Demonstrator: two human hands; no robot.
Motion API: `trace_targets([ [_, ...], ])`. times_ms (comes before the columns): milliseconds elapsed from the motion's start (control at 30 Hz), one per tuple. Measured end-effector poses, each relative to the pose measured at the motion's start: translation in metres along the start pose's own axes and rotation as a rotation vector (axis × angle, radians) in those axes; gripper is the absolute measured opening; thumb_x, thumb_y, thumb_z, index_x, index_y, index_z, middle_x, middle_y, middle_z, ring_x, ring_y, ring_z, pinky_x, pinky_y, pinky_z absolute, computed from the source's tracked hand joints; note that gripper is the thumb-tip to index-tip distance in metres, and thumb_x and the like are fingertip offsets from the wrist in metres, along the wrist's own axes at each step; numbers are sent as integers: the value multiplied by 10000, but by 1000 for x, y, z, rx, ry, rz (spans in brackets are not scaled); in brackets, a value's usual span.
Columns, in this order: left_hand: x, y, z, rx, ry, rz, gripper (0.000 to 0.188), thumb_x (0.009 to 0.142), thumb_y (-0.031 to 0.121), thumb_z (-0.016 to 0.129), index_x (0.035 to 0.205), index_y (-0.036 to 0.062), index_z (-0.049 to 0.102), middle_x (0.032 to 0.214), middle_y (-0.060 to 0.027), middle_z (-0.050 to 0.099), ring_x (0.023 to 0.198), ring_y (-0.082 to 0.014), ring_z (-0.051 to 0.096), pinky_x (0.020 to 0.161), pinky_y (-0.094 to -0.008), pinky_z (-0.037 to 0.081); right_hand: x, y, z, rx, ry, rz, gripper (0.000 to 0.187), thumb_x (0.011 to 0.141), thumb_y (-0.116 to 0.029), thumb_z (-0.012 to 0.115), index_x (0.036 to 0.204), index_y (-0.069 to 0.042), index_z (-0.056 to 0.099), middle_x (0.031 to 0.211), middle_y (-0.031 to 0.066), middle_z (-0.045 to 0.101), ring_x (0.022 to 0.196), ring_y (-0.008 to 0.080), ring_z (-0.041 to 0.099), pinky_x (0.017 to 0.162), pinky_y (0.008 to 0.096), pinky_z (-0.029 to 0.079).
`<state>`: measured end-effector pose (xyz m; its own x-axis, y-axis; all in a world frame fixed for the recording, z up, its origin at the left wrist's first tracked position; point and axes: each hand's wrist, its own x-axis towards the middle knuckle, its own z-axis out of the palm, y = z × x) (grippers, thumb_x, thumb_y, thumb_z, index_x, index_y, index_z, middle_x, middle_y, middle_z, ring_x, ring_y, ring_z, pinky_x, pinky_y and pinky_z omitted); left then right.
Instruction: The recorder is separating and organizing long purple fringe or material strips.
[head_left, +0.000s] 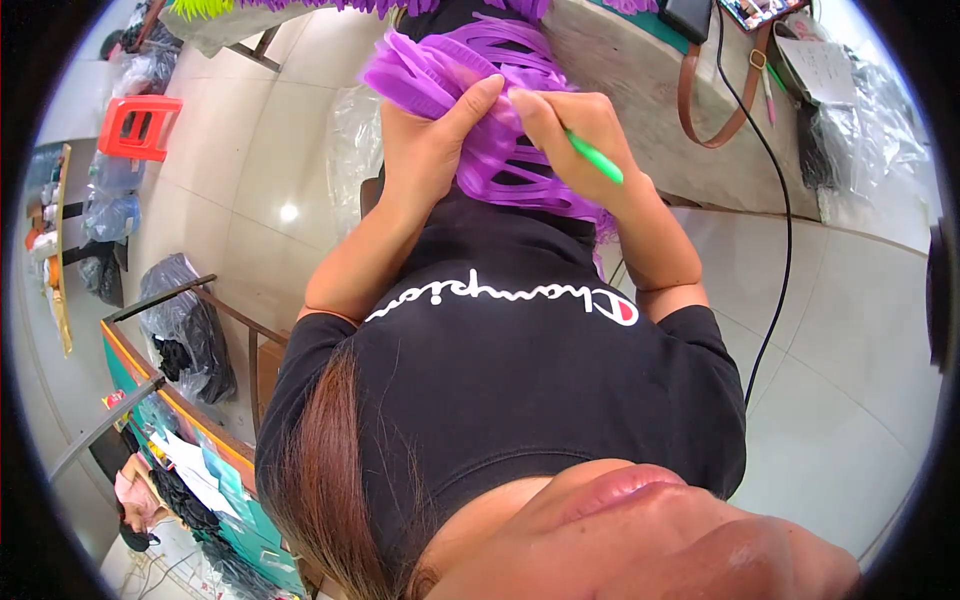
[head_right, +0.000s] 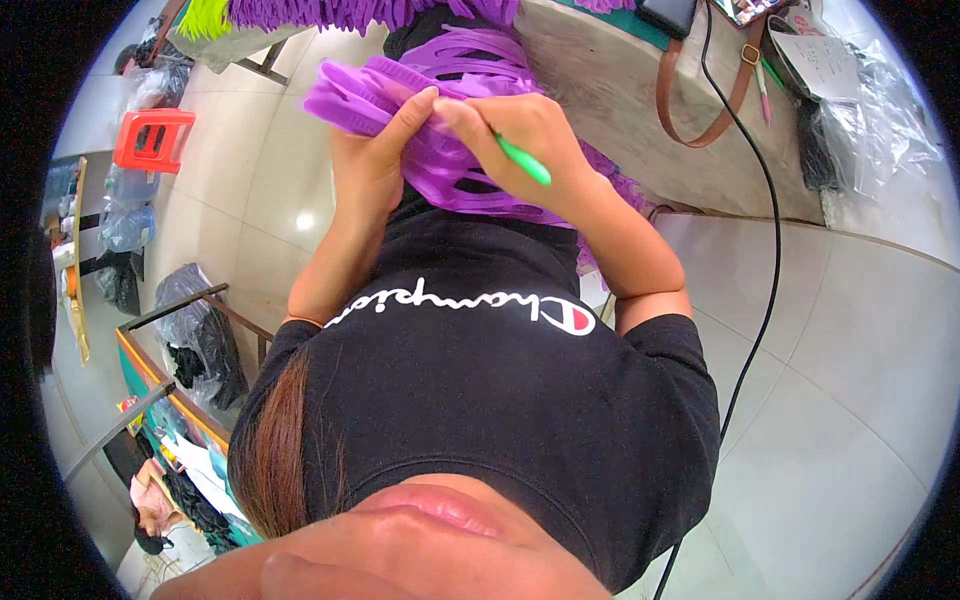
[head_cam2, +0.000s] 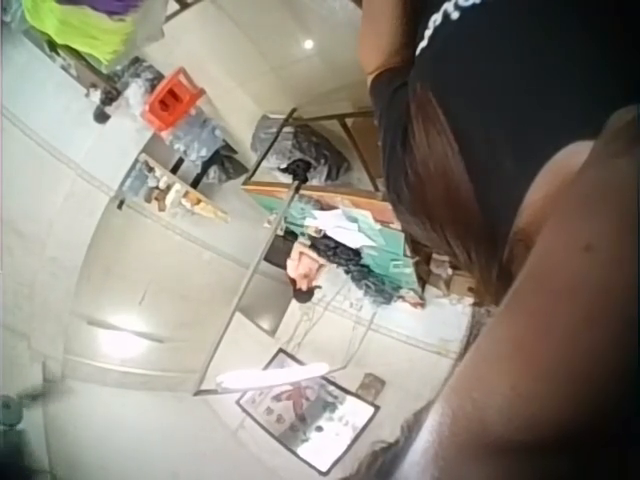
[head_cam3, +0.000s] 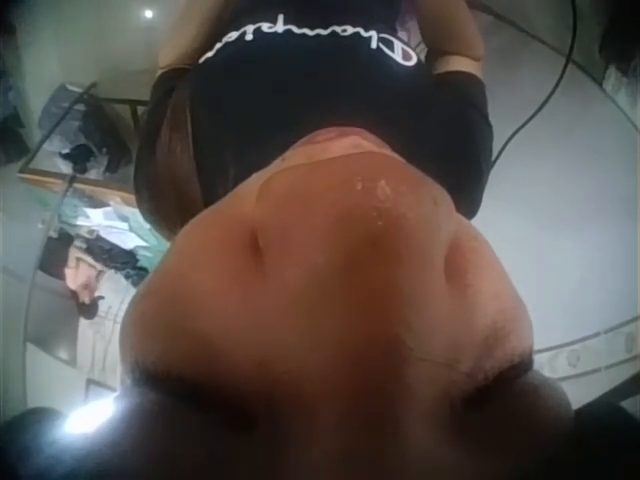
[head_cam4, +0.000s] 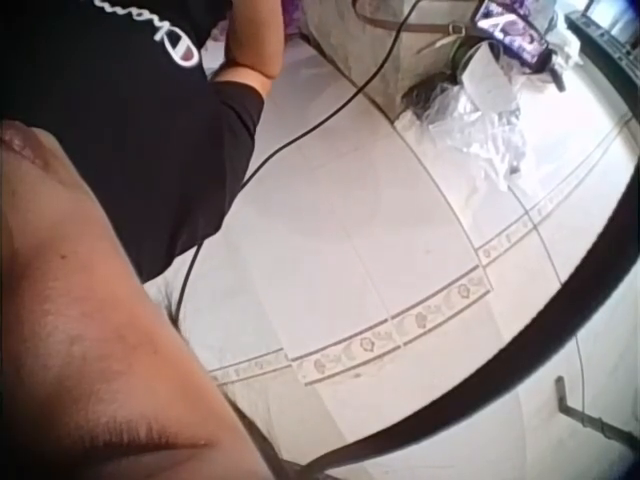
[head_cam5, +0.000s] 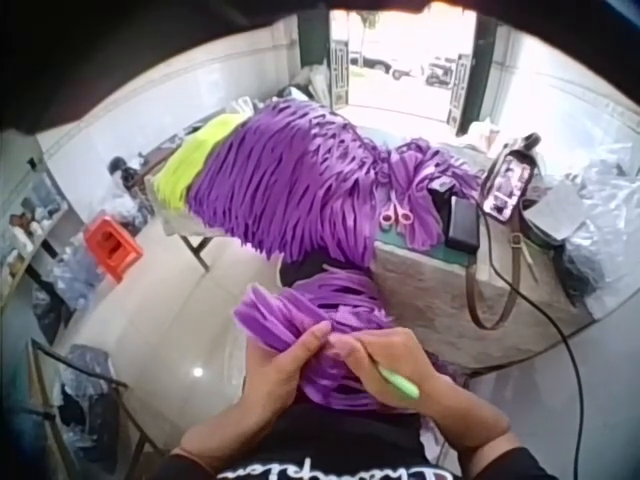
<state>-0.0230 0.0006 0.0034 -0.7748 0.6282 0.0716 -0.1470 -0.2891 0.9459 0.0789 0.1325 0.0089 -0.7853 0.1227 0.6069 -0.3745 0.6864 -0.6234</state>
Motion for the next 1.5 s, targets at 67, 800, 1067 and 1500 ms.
trace_targets([
  [67, -2, -1, -1, 135, -12, 102, 113, 828, 85, 705, 840, -4, 636, 758, -71, 665, 682, -142, 640, 636, -252, 505, 2, 0, -9, 97, -221, 653, 379, 960, -215, 479, 632, -25, 491, 588, 22, 481, 476, 146, 425, 449, 278, 302],
  [800, 4, -19, 1, 402, -104, 236, 264, 786, -6, 695, 1037, -19, 616, 913, -60, 651, 830, -126, 615, 745, -251, 482, 0, 0, -33, 429, -29, 301, 427, 776, 30, 692, 680, -73, 288, 747, 49, 525, 682, 111, 441, 602, 252, 393],
  [1067, 47, -90, -83, -276, 38, -510, 392, 826, 33, 656, 1204, -14, 562, 1092, -129, 642, 978, -223, 628, 881, -346, 502, -29, -25, -164, 1376, 468, -93, 140, 865, -79, 530, 790, -103, 416, 733, -6, 415, 562, 80, 345, 536, 254, 299],
  [1500, 10, -16, -33, -932, -246, -965, 383, 944, 331, 531, 1126, -1, 590, 1118, -164, 630, 1011, -265, 619, 954, -432, 468, 59, 93, -49, 1349, 124, 262, 304, 953, -328, 525, 717, -136, 515, 665, -23, 508, 502, 97, 428, 455, 212, 318],
])
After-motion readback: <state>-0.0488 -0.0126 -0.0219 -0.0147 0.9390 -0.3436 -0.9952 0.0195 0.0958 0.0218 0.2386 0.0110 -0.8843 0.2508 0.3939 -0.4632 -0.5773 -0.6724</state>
